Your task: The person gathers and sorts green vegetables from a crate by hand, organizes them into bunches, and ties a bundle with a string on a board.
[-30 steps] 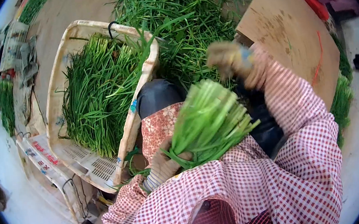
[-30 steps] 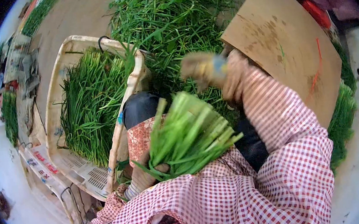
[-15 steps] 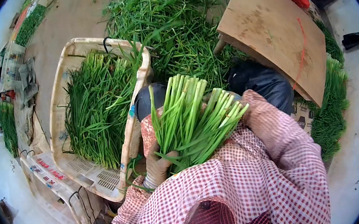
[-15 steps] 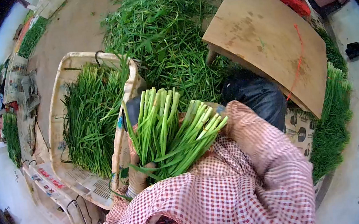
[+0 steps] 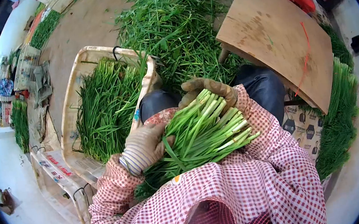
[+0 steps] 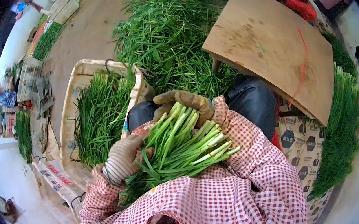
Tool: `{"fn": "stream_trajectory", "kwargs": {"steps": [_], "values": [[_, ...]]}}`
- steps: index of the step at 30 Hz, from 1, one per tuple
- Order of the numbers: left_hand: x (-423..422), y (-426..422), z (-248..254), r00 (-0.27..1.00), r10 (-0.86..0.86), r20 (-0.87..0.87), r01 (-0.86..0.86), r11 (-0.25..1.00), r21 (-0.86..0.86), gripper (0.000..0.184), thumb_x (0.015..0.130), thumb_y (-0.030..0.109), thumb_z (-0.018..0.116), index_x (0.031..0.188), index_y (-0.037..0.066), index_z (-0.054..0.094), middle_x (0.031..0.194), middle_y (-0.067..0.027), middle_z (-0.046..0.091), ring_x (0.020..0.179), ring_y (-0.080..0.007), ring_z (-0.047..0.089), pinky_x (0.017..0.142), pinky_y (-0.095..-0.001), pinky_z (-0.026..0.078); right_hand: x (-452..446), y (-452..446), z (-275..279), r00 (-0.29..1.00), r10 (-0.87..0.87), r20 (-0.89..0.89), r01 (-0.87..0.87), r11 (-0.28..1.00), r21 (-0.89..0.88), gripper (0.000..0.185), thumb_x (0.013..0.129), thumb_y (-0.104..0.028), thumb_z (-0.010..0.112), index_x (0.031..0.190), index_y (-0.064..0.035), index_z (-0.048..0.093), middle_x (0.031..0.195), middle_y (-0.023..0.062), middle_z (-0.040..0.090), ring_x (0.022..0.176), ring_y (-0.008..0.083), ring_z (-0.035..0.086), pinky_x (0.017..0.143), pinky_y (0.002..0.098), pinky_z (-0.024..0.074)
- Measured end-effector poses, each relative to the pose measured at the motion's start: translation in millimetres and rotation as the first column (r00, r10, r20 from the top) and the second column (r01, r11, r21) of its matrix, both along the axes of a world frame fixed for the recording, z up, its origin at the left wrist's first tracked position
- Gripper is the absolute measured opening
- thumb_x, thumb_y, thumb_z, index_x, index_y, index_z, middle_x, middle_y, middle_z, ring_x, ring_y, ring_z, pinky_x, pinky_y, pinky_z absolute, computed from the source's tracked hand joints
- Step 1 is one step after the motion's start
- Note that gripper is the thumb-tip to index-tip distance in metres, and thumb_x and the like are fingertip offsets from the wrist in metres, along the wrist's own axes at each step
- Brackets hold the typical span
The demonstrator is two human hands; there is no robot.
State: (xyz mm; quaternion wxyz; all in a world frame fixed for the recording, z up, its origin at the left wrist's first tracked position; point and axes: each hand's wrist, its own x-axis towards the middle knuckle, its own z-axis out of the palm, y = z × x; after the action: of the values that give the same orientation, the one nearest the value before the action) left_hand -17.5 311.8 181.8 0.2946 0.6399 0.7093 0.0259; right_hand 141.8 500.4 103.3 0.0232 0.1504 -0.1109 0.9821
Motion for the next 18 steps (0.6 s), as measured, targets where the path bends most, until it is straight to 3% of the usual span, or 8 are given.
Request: {"fn": "stream_trajectory", "kwargs": {"steps": [1,2,5,7,9,12,13,18], "values": [[0,6,-3,1.000,-0.016,-0.008,0.016,1.000,-0.004,0.045,0.091,0.027,0.059,0.126,0.000,0.052,0.104,-0.0181,0.064,0.099,-0.0266,0.062,0.084,-0.0375,0.047,6,1,-3,0.996,-0.070,0.063,0.070,0.997,0.014,0.048,0.097,-0.035,0.047,0.136,-0.0052,0.045,0.124,0.0198,0.056,0.114,0.0333,0.056,0.099,0.0474,0.0459],[0,11,-10,0.963,0.090,0.252,-0.097,0.995,0.017,0.047,0.091,0.028,0.060,0.128,0.000,0.050,0.108,-0.0152,0.063,0.101,-0.0234,0.060,0.086,-0.0355,0.047,11,0,-7,0.982,-0.143,0.125,0.140,0.990,0.033,0.047,0.097,-0.034,0.048,0.135,-0.0056,0.046,0.125,0.0181,0.056,0.114,0.0317,0.057,0.099,0.0461,0.0462],[14,28,-23,0.443,0.331,0.833,-0.314,0.928,-0.202,0.046,0.094,0.019,0.056,0.133,-0.002,0.044,0.121,-0.0098,0.056,0.108,-0.0155,0.052,0.099,-0.0297,0.039,18,-1,-23,0.907,-0.286,0.310,0.310,0.950,-0.030,0.059,0.094,-0.036,0.054,0.142,-0.0079,0.035,0.131,0.0130,0.054,0.116,0.0270,0.056,0.100,0.0449,0.0455],[28,30,-46,0.425,0.326,0.845,-0.339,0.922,-0.186,0.047,0.094,0.020,0.056,0.133,-0.003,0.044,0.121,-0.0087,0.056,0.107,-0.0154,0.054,0.093,-0.0277,0.043,26,2,-24,0.908,-0.293,0.300,0.320,0.947,-0.041,0.062,0.094,-0.037,0.054,0.144,-0.0076,0.032,0.132,0.0136,0.053,0.118,0.0275,0.055,0.101,0.0447,0.0454],[36,38,-45,0.392,0.328,0.859,-0.386,0.907,-0.170,0.047,0.094,0.022,0.057,0.132,-0.004,0.045,0.118,-0.0088,0.057,0.105,-0.0150,0.054,0.091,-0.0268,0.044,34,2,-17,0.990,-0.100,0.094,0.108,0.991,-0.078,0.066,0.095,-0.037,0.053,0.146,-0.0069,0.026,0.134,0.0157,0.051,0.120,0.0297,0.054,0.100,0.0447,0.0459],[26,48,-48,0.291,0.605,0.741,-0.397,0.781,-0.481,0.048,0.091,0.027,0.062,0.125,-0.005,0.051,0.109,-0.0095,0.062,0.095,-0.0151,0.058,0.087,-0.0266,0.046,28,5,-34,0.964,-0.182,0.193,0.198,0.978,-0.067,0.043,0.095,-0.037,0.053,0.121,-0.0035,0.057,0.108,0.0158,0.066,0.111,0.0331,0.060,0.094,0.0519,0.0495],[21,50,-53,0.343,0.589,0.731,-0.393,0.797,-0.458,0.049,0.090,0.026,0.064,0.126,-0.004,0.051,0.111,-0.0097,0.061,0.096,-0.0156,0.058,0.088,-0.0275,0.046,28,6,-38,0.953,-0.195,0.234,0.220,0.972,-0.087,0.037,0.095,-0.037,0.053,0.103,-0.0026,0.065,0.093,0.0133,0.070,0.107,0.0330,0.062,0.089,0.0530,0.0518],[-41,63,-13,0.656,0.431,0.619,-0.420,0.891,-0.175,0.047,0.086,0.003,0.062,0.131,-0.002,0.049,0.125,-0.0126,0.058,0.112,-0.0199,0.055,0.101,-0.0325,0.043,21,11,-46,0.893,-0.181,0.411,0.251,0.960,-0.124,0.036,0.093,-0.037,0.056,0.101,-0.0023,0.065,0.087,0.0141,0.070,0.094,0.0321,0.067,0.077,0.0523,0.0569]]}}
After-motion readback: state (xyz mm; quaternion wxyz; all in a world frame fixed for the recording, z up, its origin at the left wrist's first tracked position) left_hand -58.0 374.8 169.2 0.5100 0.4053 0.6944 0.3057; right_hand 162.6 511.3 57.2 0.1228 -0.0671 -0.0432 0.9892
